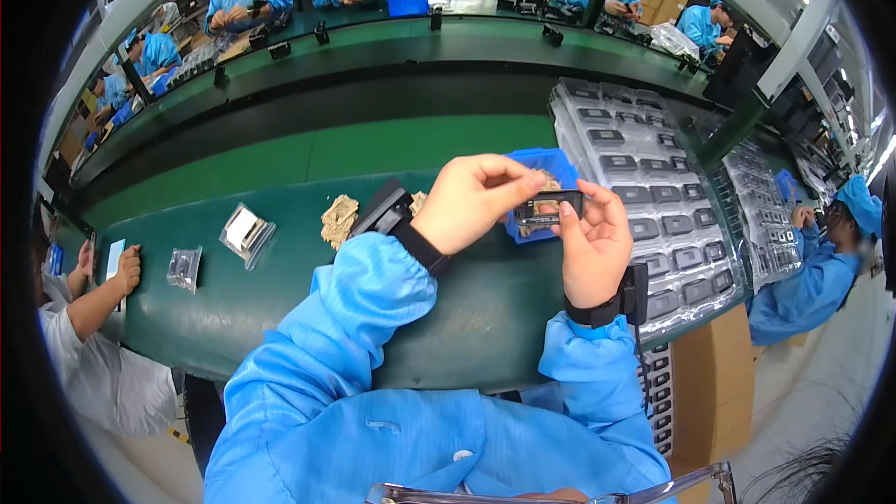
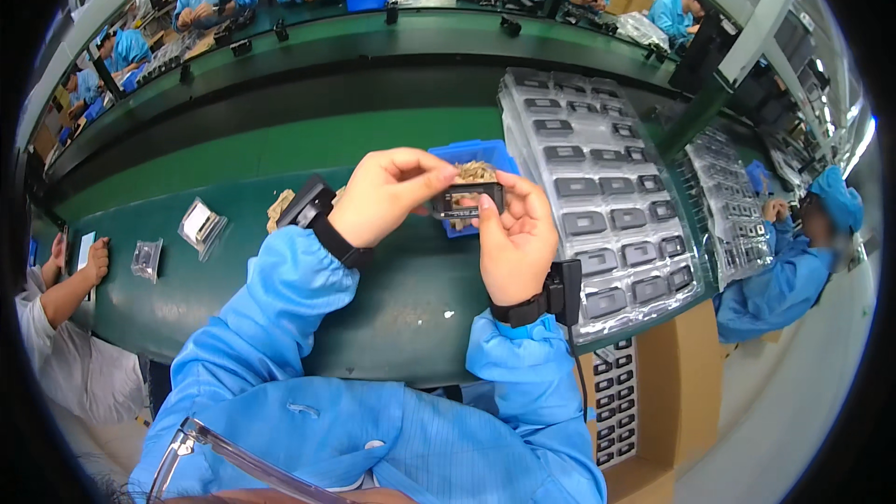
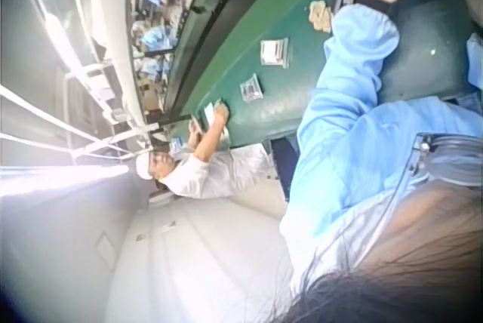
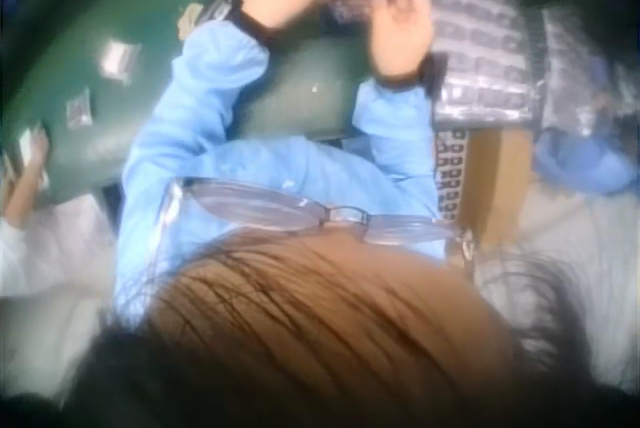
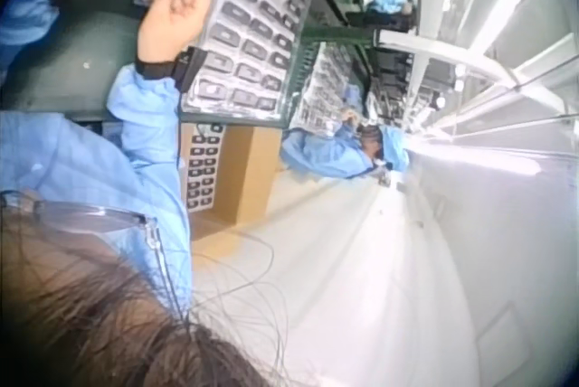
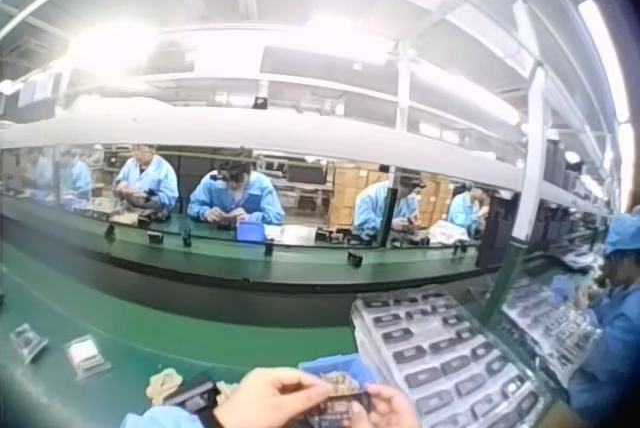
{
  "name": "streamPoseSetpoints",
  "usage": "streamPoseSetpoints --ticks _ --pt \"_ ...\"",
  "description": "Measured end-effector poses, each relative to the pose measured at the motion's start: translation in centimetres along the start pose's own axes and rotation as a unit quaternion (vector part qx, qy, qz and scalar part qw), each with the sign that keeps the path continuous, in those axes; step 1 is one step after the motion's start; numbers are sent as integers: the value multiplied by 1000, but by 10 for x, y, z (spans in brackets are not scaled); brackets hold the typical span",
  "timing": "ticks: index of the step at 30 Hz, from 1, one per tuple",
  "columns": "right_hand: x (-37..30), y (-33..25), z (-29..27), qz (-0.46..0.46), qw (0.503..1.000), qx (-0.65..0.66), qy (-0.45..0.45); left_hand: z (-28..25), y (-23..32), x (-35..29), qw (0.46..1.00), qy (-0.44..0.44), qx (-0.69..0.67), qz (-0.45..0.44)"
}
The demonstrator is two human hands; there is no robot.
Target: Assembling small plastic and rubber components onto electronic or mechanical casings at a factory workbench.
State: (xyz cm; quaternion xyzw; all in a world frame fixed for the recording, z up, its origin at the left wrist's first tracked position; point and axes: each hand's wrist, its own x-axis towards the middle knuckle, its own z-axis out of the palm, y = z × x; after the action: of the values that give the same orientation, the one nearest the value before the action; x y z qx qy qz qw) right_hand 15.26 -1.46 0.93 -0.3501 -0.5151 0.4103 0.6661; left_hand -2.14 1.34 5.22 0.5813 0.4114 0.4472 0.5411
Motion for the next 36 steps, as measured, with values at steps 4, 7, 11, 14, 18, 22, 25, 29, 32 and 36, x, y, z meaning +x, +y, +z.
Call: streamPoseSetpoints --ticks 4,7,11,14,18,22,25,29,32,36 --pt "-4 7 4 55 998 18 -12 0 -31 -3 995 20 -29 93" --pt "-7 18 -5 117 991 50 -36 -4 -36 -9 995 0 38 90" --pt "-8 22 -3 114 991 68 -32 -7 -41 -6 997 -14 41 63" --pt "-12 23 -1 121 989 81 -37 3 -47 -4 990 45 -115 66" --pt "-21 24 1 60 996 52 -34 4 -53 -4 985 101 -45 132" --pt "-27 34 -3 -31 997 2 -68 -2 -49 -5 989 77 -8 128" --pt "-27 38 -6 -87 990 -17 -112 -3 -46 -4 986 66 -17 153" --pt "-26 34 -8 -66 990 -2 -127 -6 -43 -2 990 48 -61 115" --pt "-25 31 -10 -31 988 32 -151 -7 -41 -2 993 20 -34 113" --pt "-20 31 -8 5 995 45 -85 0 -46 -3 989 2 -4 146"
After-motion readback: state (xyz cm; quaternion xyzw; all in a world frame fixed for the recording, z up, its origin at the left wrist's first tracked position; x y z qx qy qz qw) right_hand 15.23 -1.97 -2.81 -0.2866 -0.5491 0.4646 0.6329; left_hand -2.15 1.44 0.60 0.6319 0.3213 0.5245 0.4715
